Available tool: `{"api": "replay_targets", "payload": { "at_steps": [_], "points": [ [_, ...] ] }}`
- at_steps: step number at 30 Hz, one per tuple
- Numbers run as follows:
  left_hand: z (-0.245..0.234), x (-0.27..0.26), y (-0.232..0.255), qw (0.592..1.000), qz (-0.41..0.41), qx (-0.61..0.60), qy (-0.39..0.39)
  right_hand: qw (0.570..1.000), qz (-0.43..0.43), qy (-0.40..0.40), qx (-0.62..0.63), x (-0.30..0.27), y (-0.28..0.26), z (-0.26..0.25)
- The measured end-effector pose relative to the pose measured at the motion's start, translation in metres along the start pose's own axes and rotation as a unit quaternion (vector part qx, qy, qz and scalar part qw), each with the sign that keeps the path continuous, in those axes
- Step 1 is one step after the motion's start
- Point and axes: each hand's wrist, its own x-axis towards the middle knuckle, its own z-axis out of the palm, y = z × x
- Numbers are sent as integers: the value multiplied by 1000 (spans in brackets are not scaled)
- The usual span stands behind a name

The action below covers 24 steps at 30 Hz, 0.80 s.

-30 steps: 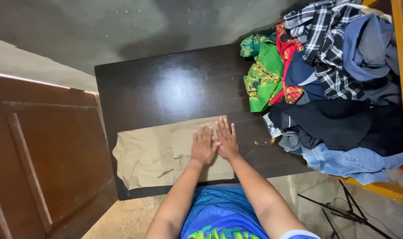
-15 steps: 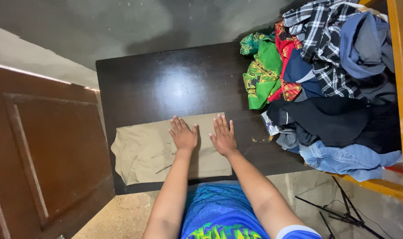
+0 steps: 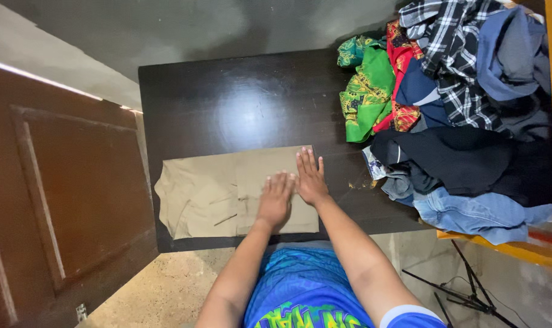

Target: The person unfolds a beige shirt on a dark table, smooths it out, and folds it into a compact rectangle. The shirt is then placed on the table next to a pile of other clothes.

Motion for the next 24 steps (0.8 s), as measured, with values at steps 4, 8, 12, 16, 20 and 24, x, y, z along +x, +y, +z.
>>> {"api": "replay_targets", "payload": {
  "at_steps": [4, 8, 12, 16, 20, 24],
  "points": [
    [-21, -20, -32, 999, -49, -9, -8, 1000, 13, -21, 18, 0, -4, -10],
    [-51, -44, -54, 989, -145, -8, -30, 1000, 0, -10, 13, -1, -2, -10],
    [-81, -55, -59, 972, -221, -3, -73, 1000, -7, -1, 21, -2, -1, -12],
    [-73, -61, -59, 976, -215, -13, -43, 998, -15, 49, 46, -10, -5, -18],
    [-19, -60, -53, 989, -121, 58, 56, 994, -46, 102, -2, -31, -23, -15],
    [44, -44, -33, 995, 17, 64, 80, 994, -88, 61, 29, -57, -41, 6]
  ]
}}
